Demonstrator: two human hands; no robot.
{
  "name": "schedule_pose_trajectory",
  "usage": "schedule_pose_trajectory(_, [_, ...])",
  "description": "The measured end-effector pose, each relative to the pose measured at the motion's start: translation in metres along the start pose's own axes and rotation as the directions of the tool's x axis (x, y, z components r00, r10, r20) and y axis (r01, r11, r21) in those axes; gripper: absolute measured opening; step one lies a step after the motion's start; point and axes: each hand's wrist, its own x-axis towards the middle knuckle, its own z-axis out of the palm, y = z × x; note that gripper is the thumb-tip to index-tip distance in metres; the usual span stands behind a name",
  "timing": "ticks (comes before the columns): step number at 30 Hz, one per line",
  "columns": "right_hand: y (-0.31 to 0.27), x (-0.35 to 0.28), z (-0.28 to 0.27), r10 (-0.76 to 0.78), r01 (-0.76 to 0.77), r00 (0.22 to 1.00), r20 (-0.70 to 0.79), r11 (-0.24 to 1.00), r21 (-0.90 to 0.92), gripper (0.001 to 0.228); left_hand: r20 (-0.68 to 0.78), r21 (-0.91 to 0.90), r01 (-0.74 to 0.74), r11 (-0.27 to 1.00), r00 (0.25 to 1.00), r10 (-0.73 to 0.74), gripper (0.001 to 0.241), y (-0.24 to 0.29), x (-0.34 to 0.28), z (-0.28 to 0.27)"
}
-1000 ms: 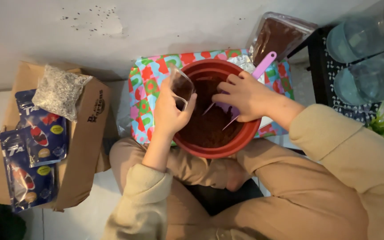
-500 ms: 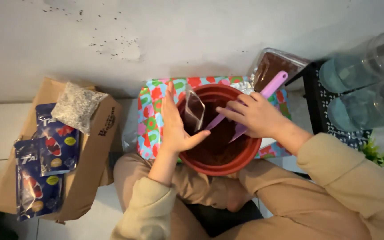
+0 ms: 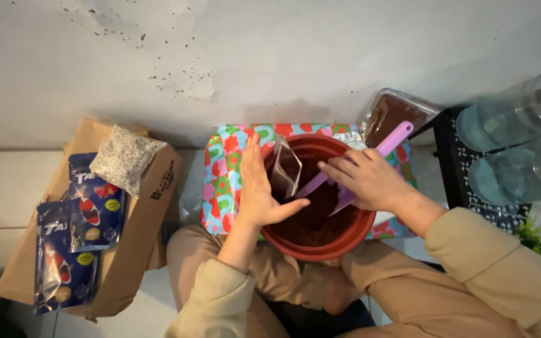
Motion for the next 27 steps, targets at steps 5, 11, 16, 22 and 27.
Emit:
schedule_pose_trajectory(5, [-0.002, 0.000, -0.003, 0.011, -0.010, 1.000, 0.017, 1.000, -0.018, 0.083, 0.018, 0.011, 0.029, 1.000, 0.999, -0.029, 0.146, 0.006, 0.003, -0.004])
schedule_pose_trajectory(11, [0.002, 0.021, -0.028, 0.065, -0.035, 0.958, 0.280, 0.993, -0.108, 0.083, 0.270, 0.032, 0.417, 0.908, 0.871, -0.409, 0.155, 0.022, 0.020, -0.011])
schedule_pose_trajectory(16, [0.006, 0.036, -0.051, 0.121, -0.023, 0.940, 0.319, 0.955, -0.295, 0.074, 0.406, 0.203, 0.466, 0.861, 0.761, -0.507, 0.103, 0.027, 0.031, -0.012])
schedule_pose_trajectory(22, [-0.016, 0.030, -0.008, 0.147, -0.161, 0.795, 0.588, 0.986, -0.029, 0.089, 0.161, 0.009, 0.531, 0.847, 0.836, -0.525, 0.053, 0.004, 0.010, -0.006])
schedule_pose_trajectory(27, [-0.022, 0.015, 0.001, 0.137, -0.214, 0.934, 0.331, 0.954, 0.208, 0.077, 0.155, -0.094, 0.618, 0.781, 0.784, -0.601, 0.044, 0.031, 0.028, -0.017])
